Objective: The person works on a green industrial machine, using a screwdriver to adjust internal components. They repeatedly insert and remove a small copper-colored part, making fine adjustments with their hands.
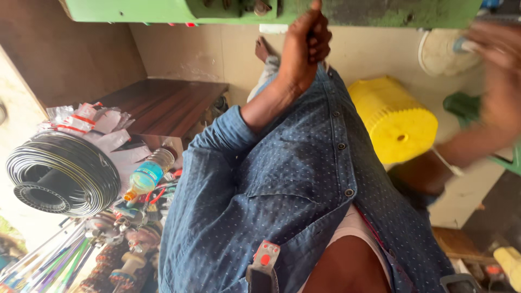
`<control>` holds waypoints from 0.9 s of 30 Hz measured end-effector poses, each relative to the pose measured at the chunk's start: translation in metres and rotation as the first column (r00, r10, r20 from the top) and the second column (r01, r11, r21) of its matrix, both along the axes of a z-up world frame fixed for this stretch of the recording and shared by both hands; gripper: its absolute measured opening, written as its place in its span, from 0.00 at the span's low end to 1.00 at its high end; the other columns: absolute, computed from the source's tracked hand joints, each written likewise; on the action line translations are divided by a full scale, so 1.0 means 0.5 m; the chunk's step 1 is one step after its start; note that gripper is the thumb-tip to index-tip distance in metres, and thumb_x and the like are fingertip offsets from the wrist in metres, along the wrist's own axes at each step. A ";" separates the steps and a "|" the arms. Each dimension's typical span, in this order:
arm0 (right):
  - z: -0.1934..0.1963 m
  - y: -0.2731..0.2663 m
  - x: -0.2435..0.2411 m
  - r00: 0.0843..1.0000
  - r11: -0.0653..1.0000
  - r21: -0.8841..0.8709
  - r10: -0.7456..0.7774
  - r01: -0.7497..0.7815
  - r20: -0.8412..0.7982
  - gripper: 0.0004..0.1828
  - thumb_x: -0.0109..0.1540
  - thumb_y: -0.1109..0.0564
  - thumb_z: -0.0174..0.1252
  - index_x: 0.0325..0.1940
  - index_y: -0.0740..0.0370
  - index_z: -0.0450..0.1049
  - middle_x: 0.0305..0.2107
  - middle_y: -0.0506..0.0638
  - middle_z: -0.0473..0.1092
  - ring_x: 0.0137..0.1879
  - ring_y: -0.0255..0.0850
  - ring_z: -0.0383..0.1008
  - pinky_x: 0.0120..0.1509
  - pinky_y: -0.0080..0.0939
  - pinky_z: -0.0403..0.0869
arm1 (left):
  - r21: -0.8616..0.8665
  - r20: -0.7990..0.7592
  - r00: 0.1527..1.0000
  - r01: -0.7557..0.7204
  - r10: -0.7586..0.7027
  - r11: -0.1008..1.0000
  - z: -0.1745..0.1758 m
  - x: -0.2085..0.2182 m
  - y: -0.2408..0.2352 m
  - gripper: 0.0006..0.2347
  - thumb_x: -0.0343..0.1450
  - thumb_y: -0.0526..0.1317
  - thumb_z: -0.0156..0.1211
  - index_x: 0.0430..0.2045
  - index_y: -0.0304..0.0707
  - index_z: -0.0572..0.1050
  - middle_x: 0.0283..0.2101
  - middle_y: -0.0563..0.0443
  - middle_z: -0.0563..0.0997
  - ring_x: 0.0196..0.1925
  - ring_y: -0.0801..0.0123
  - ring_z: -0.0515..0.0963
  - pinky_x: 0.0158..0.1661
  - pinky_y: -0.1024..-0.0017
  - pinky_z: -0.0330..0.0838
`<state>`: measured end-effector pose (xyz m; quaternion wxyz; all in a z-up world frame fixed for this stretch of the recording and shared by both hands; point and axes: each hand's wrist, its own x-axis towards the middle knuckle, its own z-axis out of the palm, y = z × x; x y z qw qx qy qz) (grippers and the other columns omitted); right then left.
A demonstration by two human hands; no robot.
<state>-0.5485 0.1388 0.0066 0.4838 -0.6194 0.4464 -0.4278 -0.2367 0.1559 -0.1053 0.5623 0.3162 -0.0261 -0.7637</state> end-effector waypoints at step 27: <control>-0.103 -0.107 0.443 0.865 0.833 0.254 0.436 -0.492 0.248 0.24 0.76 0.49 0.57 0.68 0.69 0.71 0.41 0.51 0.75 0.46 0.34 0.76 0.56 0.37 0.79 | -0.147 0.825 0.564 0.139 0.044 0.979 -0.085 0.021 0.023 0.15 0.72 0.42 0.63 0.18 0.30 0.71 0.20 0.54 0.71 0.25 0.79 0.66 0.26 0.71 0.61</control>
